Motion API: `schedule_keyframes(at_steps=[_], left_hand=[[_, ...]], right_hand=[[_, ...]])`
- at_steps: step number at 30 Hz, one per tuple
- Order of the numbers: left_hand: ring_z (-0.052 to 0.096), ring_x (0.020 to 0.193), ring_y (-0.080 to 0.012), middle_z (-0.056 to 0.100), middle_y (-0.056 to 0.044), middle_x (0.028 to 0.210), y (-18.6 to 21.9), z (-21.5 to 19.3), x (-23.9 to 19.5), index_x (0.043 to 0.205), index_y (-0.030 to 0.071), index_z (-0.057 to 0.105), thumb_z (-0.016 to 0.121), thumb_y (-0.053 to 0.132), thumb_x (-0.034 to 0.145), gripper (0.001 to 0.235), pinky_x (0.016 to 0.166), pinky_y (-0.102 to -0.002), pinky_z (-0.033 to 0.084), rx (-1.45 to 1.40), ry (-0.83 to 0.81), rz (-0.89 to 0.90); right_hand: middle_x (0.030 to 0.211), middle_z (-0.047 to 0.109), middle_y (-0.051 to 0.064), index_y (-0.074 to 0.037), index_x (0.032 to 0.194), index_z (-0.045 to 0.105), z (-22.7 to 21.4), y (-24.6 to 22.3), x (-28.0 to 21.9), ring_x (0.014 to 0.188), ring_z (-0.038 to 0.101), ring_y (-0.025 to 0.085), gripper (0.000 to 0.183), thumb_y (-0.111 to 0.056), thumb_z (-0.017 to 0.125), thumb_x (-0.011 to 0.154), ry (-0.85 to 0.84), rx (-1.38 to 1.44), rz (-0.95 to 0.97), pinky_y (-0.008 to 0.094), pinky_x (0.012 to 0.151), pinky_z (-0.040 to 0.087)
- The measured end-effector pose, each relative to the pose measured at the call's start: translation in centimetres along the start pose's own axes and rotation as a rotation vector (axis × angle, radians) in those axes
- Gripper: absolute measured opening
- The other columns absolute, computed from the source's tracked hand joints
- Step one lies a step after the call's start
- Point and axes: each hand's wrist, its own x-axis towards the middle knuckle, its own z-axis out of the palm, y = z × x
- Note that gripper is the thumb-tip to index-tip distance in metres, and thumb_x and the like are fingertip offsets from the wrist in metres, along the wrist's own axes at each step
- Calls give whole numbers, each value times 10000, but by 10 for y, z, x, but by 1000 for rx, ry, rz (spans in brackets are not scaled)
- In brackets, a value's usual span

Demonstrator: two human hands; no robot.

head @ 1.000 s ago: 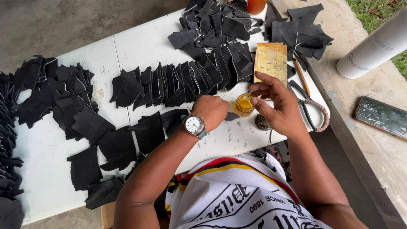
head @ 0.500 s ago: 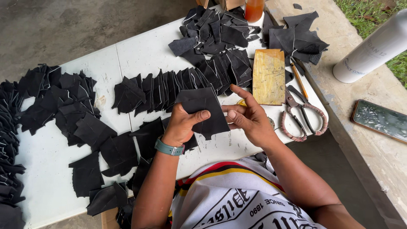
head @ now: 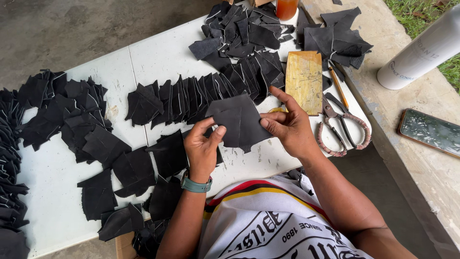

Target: The person repeatedly picks up small black leather pieces from a table, applies a yellow adhesive from a small jar to the edges using their finger, and then presses the pieces together. The person works through a pile of these leather pieces, handling them one by one.

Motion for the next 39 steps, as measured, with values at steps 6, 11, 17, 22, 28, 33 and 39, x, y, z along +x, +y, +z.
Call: schedule_keyframes(at_steps=[6, 11, 17, 22, 28, 33, 39], left_hand=[[682, 714, -77, 703, -40, 850, -27, -13, -1, 1031, 2, 698, 782, 184, 943, 219, 595, -230, 629, 81, 128, -51], [684, 715, -70, 706, -32, 837, -27, -18, 3, 993, 12, 697, 774, 196, 940, 206, 579, -231, 632, 53, 115, -119], [697, 1050, -151, 716, -107, 1134, -21, -10, -1, 1196, 16, 640, 819, 159, 909, 367, 945, -283, 589, -614, -2, -235], [659, 1200, -190, 688, -81, 1254, -25, 29, -20, 1317, 34, 613, 809, 167, 853, 520, 1092, -340, 523, -876, -179, -306], [653, 1138, -225, 700, -126, 1248, -28, 39, -7, 1294, -40, 671, 733, 13, 969, 335, 1023, -350, 522, -652, 34, -334], [669, 1114, -200, 697, -74, 1221, -30, 21, -11, 1272, 40, 657, 684, -42, 910, 371, 975, -355, 558, -879, 101, -457], [690, 1081, -245, 704, -132, 1212, -60, 7, -16, 1280, -18, 661, 687, -50, 1003, 280, 915, -359, 550, -1021, 46, -563]], right_hand=[[1013, 786, 114, -75, 1557, 406, 3, -9, -3, 948, 735, 116, 733, -2, 722, 899, -41, -67, -2, 263, 835, 601], [1019, 790, 106, -77, 1541, 413, 4, -9, -5, 926, 739, 115, 723, 16, 708, 887, -62, -56, 33, 258, 781, 606], [992, 761, 98, -39, 1551, 414, 3, 9, -2, 926, 713, 104, 736, 68, 714, 887, 13, -13, -35, 252, 840, 594], [987, 744, 84, -25, 1567, 391, 7, 19, 3, 923, 706, 105, 761, 48, 731, 890, 71, 46, -79, 263, 854, 584], [1026, 736, 19, -105, 1436, 529, -9, -22, -1, 837, 707, 106, 698, -114, 846, 814, 12, -458, -191, 258, 762, 583], [1190, 635, 30, -198, 1176, 763, -33, -64, 3, 1106, 569, 252, 510, -401, 882, 724, -180, -1361, -299, 403, 959, 480], [1396, 514, 8, -252, 1179, 766, -16, -52, 31, 1288, 392, 253, 547, -636, 751, 790, -466, -1724, 37, 407, 1104, 339]])
